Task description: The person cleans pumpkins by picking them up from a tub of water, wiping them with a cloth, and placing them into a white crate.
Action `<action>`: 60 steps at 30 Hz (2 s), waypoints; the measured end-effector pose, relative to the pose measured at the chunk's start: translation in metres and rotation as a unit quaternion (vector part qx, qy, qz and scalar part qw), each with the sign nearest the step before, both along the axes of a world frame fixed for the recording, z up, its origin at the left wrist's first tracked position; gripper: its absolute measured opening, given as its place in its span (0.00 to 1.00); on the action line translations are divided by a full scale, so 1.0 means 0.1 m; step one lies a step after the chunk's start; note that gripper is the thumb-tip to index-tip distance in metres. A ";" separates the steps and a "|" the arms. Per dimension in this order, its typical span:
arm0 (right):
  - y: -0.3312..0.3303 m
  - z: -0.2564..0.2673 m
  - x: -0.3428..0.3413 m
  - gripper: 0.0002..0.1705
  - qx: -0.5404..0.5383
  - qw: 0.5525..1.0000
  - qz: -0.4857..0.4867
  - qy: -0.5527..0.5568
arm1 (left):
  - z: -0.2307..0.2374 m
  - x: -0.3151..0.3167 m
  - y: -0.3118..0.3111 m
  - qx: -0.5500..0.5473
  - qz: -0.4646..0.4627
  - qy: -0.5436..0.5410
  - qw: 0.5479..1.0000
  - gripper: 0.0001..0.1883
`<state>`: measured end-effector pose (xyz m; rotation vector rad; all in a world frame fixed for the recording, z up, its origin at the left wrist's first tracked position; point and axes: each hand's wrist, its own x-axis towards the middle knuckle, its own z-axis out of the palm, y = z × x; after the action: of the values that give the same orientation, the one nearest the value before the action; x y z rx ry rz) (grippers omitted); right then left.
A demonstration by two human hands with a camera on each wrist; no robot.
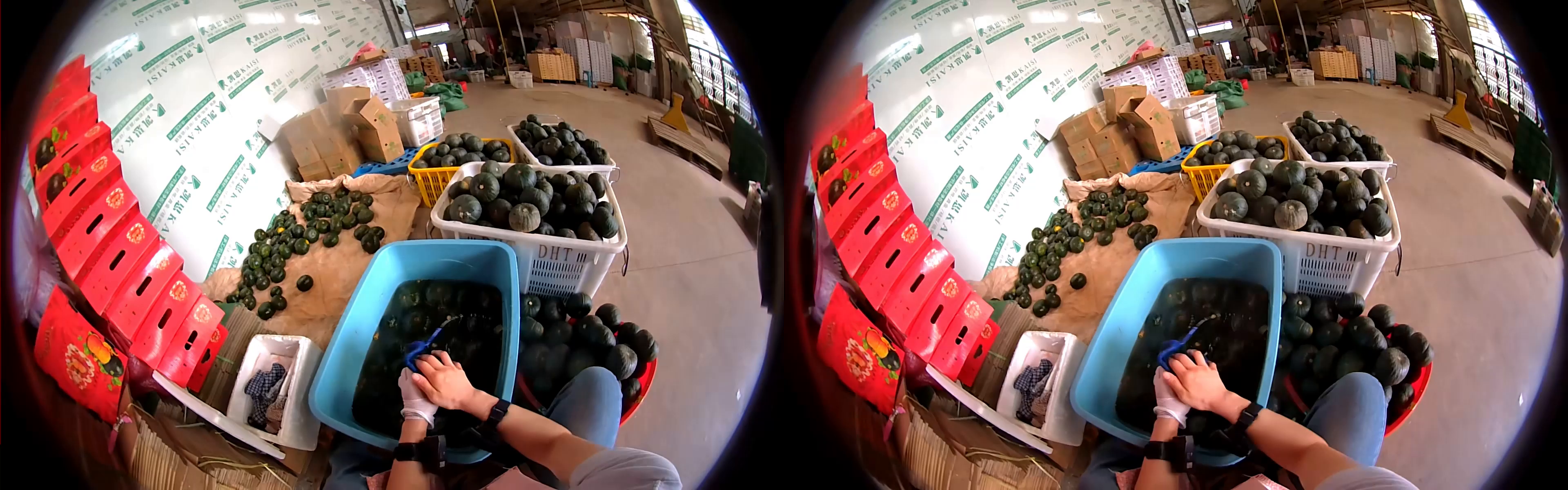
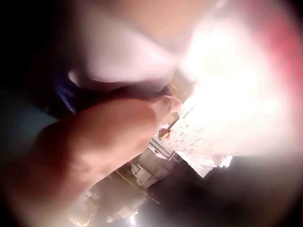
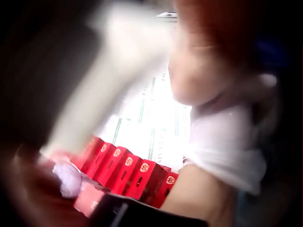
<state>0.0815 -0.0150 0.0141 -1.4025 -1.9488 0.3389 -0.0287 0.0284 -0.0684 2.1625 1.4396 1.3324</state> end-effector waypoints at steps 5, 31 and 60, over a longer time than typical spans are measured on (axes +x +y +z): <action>0.47 -0.22 0.44 0.15 -0.067 0.989 0.087 0.099 | 0.41 0.11 -0.27 -0.126 -0.108 -0.240 0.957 0.33; -0.17 -0.32 0.47 0.26 -0.406 0.484 -0.049 0.774 | 0.63 0.62 -0.63 0.044 -0.057 -0.213 0.974 0.26; -0.20 -0.29 0.44 0.29 -0.492 0.437 0.071 0.750 | 0.99 0.10 -0.62 -0.430 -0.113 -0.148 0.883 0.41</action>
<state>0.1259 -0.0350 -0.0151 -0.6390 -0.1003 2.1307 -0.0186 -0.0338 0.0309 1.4065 1.2564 0.6809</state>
